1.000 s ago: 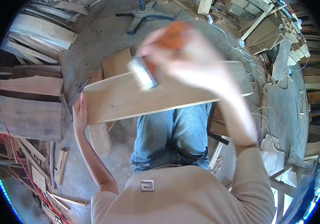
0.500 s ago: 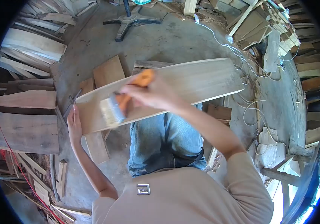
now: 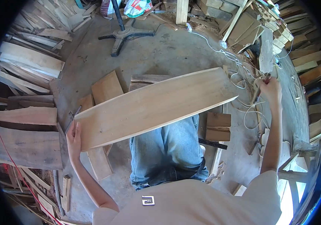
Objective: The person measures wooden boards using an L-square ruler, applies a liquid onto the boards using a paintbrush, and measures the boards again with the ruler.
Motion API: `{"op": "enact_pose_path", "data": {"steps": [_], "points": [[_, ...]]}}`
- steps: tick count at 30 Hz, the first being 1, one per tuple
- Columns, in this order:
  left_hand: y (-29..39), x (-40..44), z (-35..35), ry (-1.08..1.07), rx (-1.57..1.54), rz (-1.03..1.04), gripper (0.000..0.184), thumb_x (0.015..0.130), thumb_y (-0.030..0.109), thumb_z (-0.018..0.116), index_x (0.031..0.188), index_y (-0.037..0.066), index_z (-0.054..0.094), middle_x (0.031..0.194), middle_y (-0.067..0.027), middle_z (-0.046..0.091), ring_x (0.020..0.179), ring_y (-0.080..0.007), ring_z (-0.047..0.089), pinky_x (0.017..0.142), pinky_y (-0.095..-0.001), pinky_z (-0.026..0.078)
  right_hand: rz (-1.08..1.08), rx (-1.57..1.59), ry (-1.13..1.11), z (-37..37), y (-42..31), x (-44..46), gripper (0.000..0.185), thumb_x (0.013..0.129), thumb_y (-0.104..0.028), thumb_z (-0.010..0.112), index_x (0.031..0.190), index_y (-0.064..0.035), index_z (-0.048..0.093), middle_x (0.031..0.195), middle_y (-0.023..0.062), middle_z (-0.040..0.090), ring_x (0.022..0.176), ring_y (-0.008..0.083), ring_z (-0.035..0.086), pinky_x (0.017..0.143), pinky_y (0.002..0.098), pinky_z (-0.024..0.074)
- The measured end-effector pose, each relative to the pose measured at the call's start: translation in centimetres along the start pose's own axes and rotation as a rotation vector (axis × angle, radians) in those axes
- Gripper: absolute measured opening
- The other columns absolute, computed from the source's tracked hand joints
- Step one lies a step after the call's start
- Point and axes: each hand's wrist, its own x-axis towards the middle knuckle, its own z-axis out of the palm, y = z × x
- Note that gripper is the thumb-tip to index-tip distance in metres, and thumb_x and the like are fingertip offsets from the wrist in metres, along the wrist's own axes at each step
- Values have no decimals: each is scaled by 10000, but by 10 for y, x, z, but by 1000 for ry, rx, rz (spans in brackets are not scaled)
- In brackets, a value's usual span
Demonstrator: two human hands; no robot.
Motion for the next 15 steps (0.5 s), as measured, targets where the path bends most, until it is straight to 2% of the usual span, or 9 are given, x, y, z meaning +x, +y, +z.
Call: {"op": "enact_pose_path", "data": {"steps": [2, 5, 7, 8, 9, 11, 12, 14, 15], "points": [[-6, -1, 0, 29, 26, 31, 479, 858, 286, 483, 1172, -69, 413, 1066, -122, 532, 974, -117, 457, 860, -233, 338, 3, -43, -63, -1, -15, -19, 383, 711, -408, 565, 710, -26, 585, 757, 181, 598, 769, 346, 575, 666, 417, 447], [-6, 0, 2, 29, -28, 33, 488, 848, 291, 497, 1174, -63, 415, 1072, -106, 530, 976, -121, 455, 863, -233, 333, -43, -8, -179, 29, -7, -17, 424, 751, -438, 523, 771, -22, 606, 775, 172, 599, 772, 347, 569, 697, 394, 441], [-1, 1, 2, 25, -45, 3, 507, 842, 290, 504, 1198, -53, 390, 1120, -107, 500, 1015, -129, 436, 887, -240, 313, -422, 61, -93, 79, 22, 0, 331, 781, -329, 531, 878, -17, 583, 828, 164, 596, 767, 308, 579, 698, 383, 434], [3, 0, 3, 3, -59, -26, 528, 836, 288, 511, 1221, -43, 365, 1167, -107, 470, 1054, -137, 417, 911, -246, 292, -290, 336, -473, 81, 12, 5, 323, 799, -192, 520, 1074, -22, 509, 909, 143, 580, 845, 242, 560, 712, 371, 416], [6, 0, 5, 2, -61, -32, 528, 836, 288, 511, 1221, -43, 365, 1167, -107, 470, 1054, -137, 417, 911, -246, 292, -291, 331, -478, 86, 7, 3, 323, 799, -192, 520, 1074, -22, 509, 909, 143, 580, 845, 242, 560, 712, 371, 416], [11, 0, 9, -12, -194, 49, 597, 826, 298, 509, 1276, -20, 279, 1291, -111, 338, 1160, -165, 332, 964, -267, 232, -461, 652, -546, 104, -2, -2, 443, 790, -115, 516, 1212, -39, 402, 1084, 126, 519, 1014, 199, 485, 818, 320, 382], [10, 2, 11, -11, -195, 45, 597, 826, 298, 509, 1276, -20, 279, 1291, -111, 338, 1160, -165, 332, 964, -267, 232, -463, 650, -549, 114, -7, -1, 443, 790, -115, 516, 1212, -39, 402, 1084, 126, 519, 1014, 199, 485, 818, 320, 382], [1, 3, 11, -244, -546, 152, 612, 841, 355, 436, 1312, 31, 218, 1362, -120, 203, 1231, -197, 241, 1004, -312, 178, -869, 960, -264, 138, -15, -2, 540, 792, -158, 527, 1267, -10, 317, 1276, 90, 376, 1128, 197, 404, 939, 304, 303], [-4, 3, 14, -242, -538, 147, 612, 841, 355, 436, 1312, 31, 218, 1362, -120, 203, 1231, -197, 241, 1004, -312, 178, -759, 1016, -329, 144, -13, -2, 527, 763, -148, 549, 1252, -62, 372, 1285, 107, 365, 1193, 209, 324, 969, 299, 246]]}}
